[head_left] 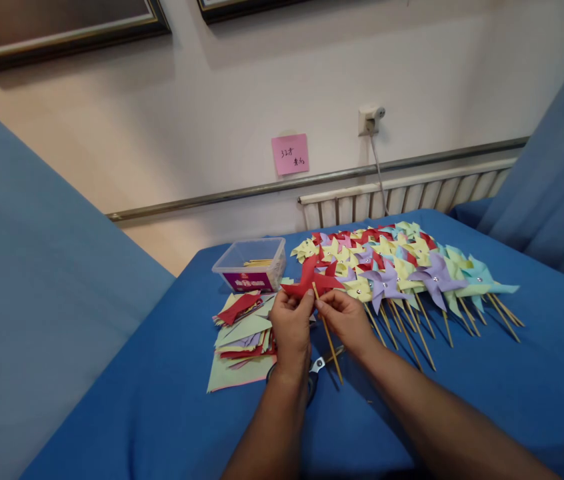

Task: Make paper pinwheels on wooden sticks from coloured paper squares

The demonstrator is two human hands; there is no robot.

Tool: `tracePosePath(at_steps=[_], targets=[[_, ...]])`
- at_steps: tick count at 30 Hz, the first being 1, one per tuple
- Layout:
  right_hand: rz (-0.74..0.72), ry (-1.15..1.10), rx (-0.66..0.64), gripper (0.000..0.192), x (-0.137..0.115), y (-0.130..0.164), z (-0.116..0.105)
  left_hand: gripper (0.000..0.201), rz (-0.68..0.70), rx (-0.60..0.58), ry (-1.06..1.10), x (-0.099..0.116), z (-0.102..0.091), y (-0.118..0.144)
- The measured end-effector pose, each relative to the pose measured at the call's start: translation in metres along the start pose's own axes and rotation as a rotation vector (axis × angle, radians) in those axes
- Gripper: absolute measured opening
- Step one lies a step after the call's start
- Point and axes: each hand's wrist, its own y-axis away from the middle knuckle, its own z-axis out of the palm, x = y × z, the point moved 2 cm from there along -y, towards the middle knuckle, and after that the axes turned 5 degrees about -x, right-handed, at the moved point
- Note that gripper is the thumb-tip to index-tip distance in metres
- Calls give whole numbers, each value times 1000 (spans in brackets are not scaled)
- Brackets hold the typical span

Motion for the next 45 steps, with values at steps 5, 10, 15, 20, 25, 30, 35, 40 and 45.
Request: tracePosePath(at_steps=[5,10,15,20,25,30,35,40,45], targets=[[92,-83,-18,38,2,0,-1,36,-25,-25,42,1,2,1],[20,-32,13,35,7,-1,-1,37,-26,-27,26,0,2,1],[-71,51,46,34,5,0,2,35,-31,15,-7,-2,1,0],[-52,56,45,33,6,1,2,36,-38,0,33,-5,0,-2],[-80,105,55,30,4,2,-2,33,-41,5,44,-2,-1,-1],[-163,69,227,40,-5,0,-14,33,-89,-29,63,3,2,2],[-114,108,136,35,-10,-4,-22,35,-169,-121,52,3,6,5],[-74,104,53,26,-16,-4,-23,40,-231,-179,67,3,8,6],[-81,110,49,24,-15,-6,-23,40,-253,-195,37,6,7,6]])
